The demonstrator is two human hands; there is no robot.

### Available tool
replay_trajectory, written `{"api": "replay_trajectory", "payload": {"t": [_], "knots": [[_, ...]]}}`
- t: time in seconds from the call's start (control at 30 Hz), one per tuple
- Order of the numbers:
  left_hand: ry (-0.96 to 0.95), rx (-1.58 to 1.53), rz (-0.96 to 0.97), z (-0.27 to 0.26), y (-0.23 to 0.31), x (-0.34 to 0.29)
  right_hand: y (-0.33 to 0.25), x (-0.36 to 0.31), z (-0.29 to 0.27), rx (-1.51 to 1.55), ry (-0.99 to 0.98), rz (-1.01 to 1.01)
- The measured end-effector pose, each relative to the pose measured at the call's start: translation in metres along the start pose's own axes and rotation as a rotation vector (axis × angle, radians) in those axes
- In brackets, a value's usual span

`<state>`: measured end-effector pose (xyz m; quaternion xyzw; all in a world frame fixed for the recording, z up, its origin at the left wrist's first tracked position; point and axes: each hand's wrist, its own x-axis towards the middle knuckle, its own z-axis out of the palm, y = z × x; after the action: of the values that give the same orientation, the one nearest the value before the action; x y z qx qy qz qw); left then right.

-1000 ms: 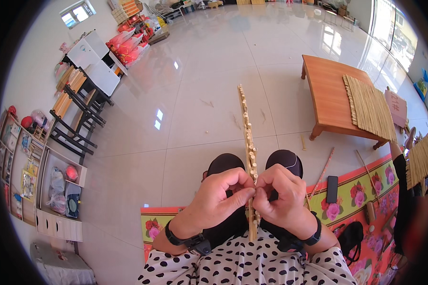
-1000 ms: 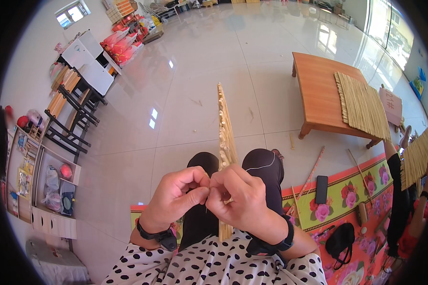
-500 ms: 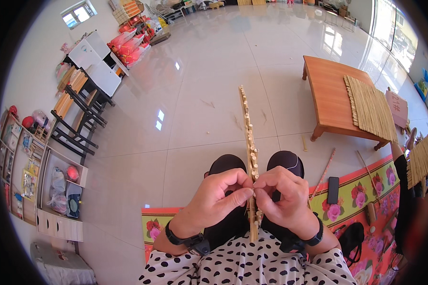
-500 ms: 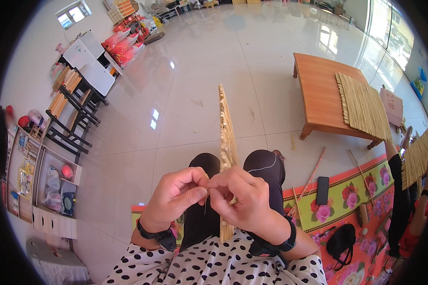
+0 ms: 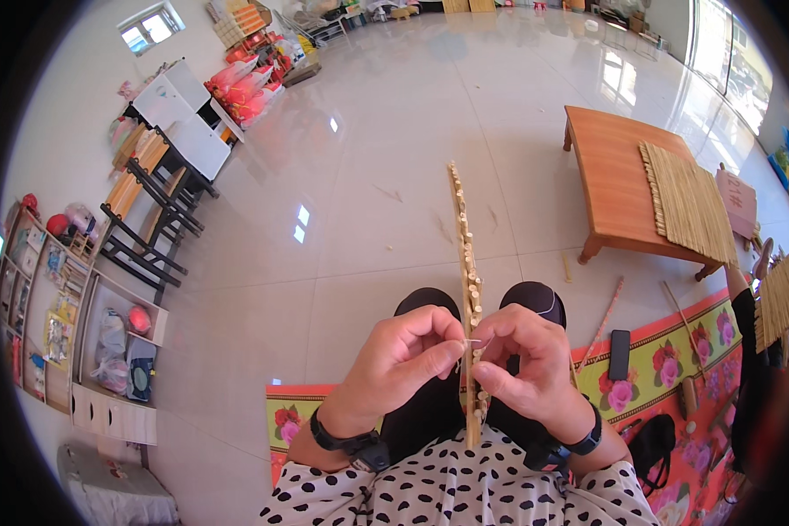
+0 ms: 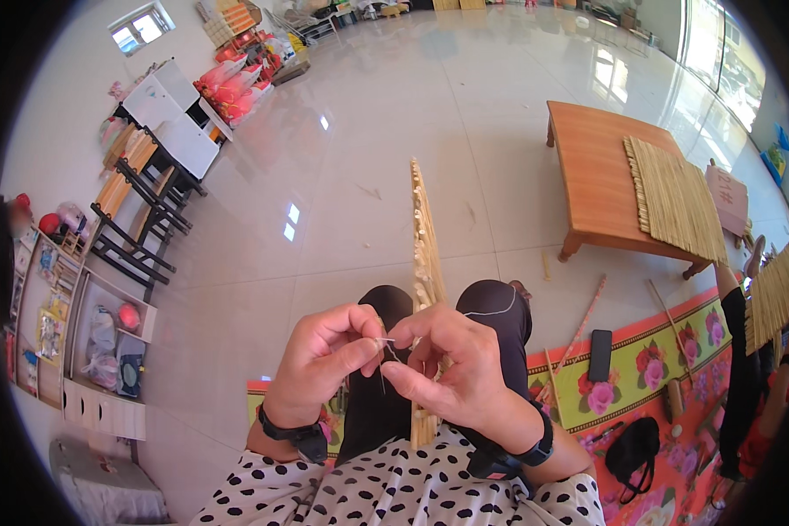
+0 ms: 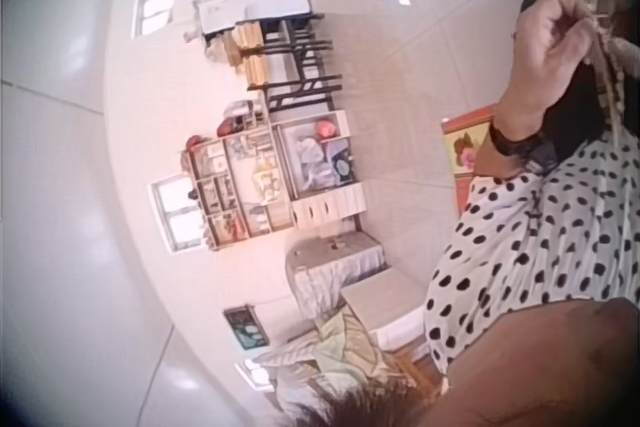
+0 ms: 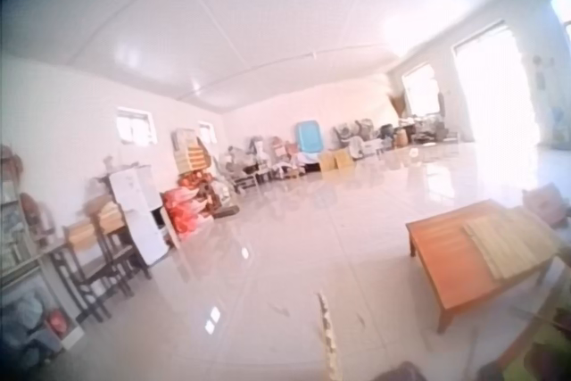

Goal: The person sits on a mat and weaves a bundle of bamboo sticks using a white string. They thread the string through the sticks, tie knots, and use a small tool to tighten the bindings. The person continues this process, gradually securing the sticks together.

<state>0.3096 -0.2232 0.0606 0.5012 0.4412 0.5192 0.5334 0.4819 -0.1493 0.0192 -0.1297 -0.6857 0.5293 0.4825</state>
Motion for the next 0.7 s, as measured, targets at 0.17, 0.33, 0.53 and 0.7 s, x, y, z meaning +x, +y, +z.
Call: {"api": "replay_trajectory", "payload": {"t": [0.17,0.33,0.53,0.7], "knots": [[0.075,0.071,0.033,0.0028,0.0021,-0.0001,-0.0017,-0.0006,0.0010,-0.021,-0.068,0.081],[0.121,0.181,0.094,0.0049,0.0010,-0.0011,-0.0005,-0.0025,0.0052,0.050,-0.090,0.208],[0.109,0.194,0.155,0.0053,0.0002,0.0002,-0.0003,-0.0001,0.0090,0.164,0.006,0.227],[0.128,0.234,0.190,0.0065,0.0007,0.0021,0.0013,0.0002,0.0088,0.188,0.022,0.258]]}}
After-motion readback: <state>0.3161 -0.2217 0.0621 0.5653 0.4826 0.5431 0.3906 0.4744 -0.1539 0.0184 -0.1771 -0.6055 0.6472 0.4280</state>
